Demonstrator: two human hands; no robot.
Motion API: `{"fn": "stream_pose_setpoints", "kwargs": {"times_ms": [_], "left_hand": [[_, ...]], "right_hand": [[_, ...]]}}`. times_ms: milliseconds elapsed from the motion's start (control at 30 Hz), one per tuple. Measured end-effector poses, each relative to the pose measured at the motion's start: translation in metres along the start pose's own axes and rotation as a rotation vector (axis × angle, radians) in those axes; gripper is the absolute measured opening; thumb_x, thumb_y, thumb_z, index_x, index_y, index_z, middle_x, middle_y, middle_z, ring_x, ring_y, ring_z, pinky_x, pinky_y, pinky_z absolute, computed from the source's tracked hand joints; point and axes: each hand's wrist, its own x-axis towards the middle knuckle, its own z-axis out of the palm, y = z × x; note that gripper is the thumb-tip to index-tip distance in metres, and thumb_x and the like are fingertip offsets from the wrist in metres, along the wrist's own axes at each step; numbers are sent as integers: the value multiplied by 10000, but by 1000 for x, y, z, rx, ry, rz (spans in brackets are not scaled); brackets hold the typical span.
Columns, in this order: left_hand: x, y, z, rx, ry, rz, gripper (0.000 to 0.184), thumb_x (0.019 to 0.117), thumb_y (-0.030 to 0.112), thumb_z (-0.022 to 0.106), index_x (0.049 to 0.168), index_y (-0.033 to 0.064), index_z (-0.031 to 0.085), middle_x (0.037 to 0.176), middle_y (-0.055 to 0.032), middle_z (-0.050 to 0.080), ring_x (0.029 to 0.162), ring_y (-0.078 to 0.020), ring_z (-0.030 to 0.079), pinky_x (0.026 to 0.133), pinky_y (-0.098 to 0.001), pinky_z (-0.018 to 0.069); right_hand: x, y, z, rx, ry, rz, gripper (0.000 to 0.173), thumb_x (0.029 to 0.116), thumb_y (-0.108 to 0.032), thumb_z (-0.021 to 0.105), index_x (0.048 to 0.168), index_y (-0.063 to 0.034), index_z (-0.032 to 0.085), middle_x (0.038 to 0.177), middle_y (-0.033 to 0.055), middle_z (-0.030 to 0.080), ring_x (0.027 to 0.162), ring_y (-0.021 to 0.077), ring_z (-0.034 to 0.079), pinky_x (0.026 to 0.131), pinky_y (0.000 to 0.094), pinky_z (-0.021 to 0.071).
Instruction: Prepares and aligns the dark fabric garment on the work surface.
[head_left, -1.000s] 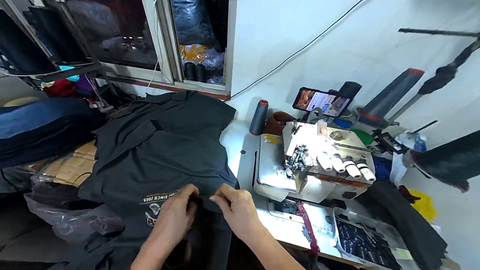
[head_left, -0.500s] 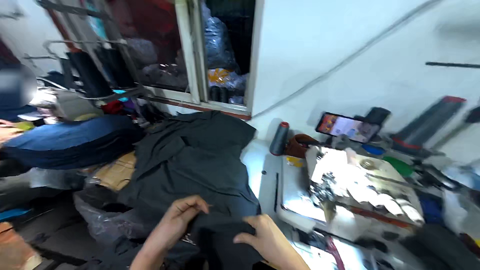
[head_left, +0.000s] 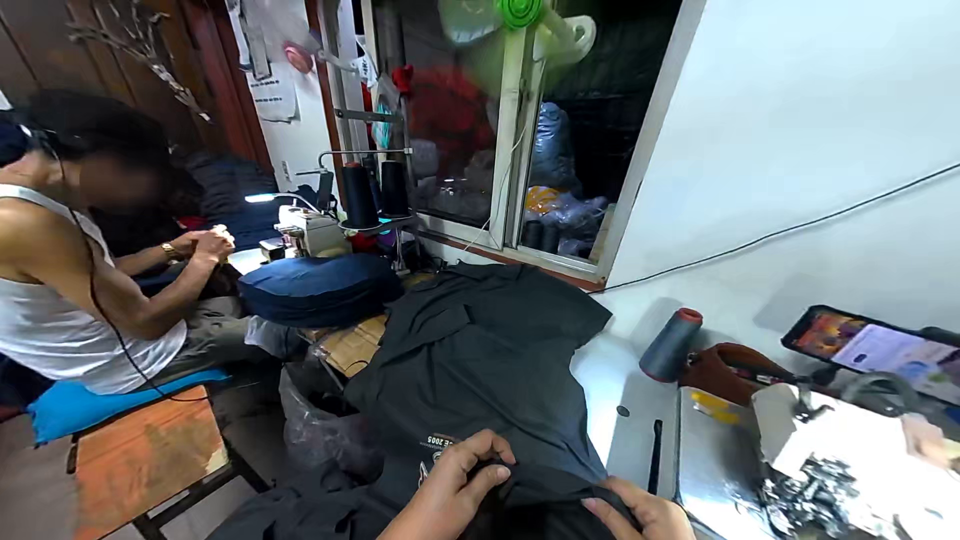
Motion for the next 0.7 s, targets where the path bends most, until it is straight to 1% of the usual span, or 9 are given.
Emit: {"fn": "stream_pose_setpoints", "kwargs": {"times_ms": [133, 233, 333, 367, 400, 500, 567, 600, 700], "left_hand": [[2, -2, 3, -47, 71, 34, 133, 1026, 79, 541, 1019, -6, 644, 865, 2, 643, 795, -2, 593, 754, -174, 502], [2, -1, 2, -56, 155, 11, 140, 1030, 108, 532, 1016, 29, 647, 830, 43, 625, 746, 9, 577, 699, -170, 495], [3, 2, -5, -146, 158, -42, 143, 1020, 141, 546, 1014, 111, 686, 839, 89, 658, 759, 22, 601, 701, -170, 511], [2, 2, -9, -193, 117, -58, 151, 1009, 143, 562, 1035, 135, 710, 867, 92, 684, 781, 20, 617, 719, -171, 520], [1, 3, -15, -230, 50, -69, 179, 992, 138, 578, 1083, 147, 732, 922, 82, 712, 822, 10, 638, 751, -179, 533], [-1, 3, -25, -270, -187, -69, 371, 916, 49, 606, 1270, 124, 686, 1201, 11, 719, 1051, -71, 682, 918, -259, 570], [-2, -2, -23, -250, -210, -51, 411, 907, 27, 589, 1298, 113, 676, 1266, -11, 705, 1106, -95, 680, 953, -279, 567], [-3, -5, -20, -240, -177, -48, 379, 928, 48, 585, 1285, 121, 689, 1243, -10, 716, 1086, -89, 684, 942, -268, 565], [-6, -12, -11, -225, 4, -100, 264, 966, 102, 580, 1183, 123, 729, 1070, 10, 747, 948, -50, 687, 847, -215, 564]], "right_hand": [[2, 1, -1, -8, -7, -11, 224, 953, -176, 678, 897, 35, 729, 727, 133, 677, 658, 212, 641, 641, 437, 510], [2, -7, 2, 5, -22, 84, 310, 978, -305, 655, 917, -11, 733, 776, 92, 682, 734, 170, 647, 703, 402, 522], [3, -9, 6, -21, -5, 105, 378, 986, -360, 638, 890, -3, 718, 770, 112, 675, 757, 213, 661, 725, 429, 529], [4, -5, 9, -42, 13, 80, 378, 976, -364, 648, 858, -9, 704, 729, 102, 655, 713, 217, 651, 685, 432, 529], [5, -3, 9, -53, 7, 86, 379, 976, -366, 649, 860, -10, 704, 725, 101, 653, 710, 226, 652, 686, 440, 530], [7, -3, 5, -67, -18, 134, 368, 994, -353, 630, 908, -5, 717, 764, 109, 667, 751, 234, 657, 730, 436, 532], [8, -2, 2, -65, -27, 157, 344, 1002, -334, 621, 933, -12, 721, 789, 111, 675, 775, 228, 659, 748, 424, 529], [8, -2, 2, -63, -30, 163, 336, 1003, -332, 621, 938, -18, 723, 798, 107, 680, 785, 223, 663, 754, 419, 530], [8, 0, 3, -44, -39, 177, 331, 998, -333, 631, 927, -21, 719, 801, 106, 678, 790, 218, 659, 764, 418, 527]]}}
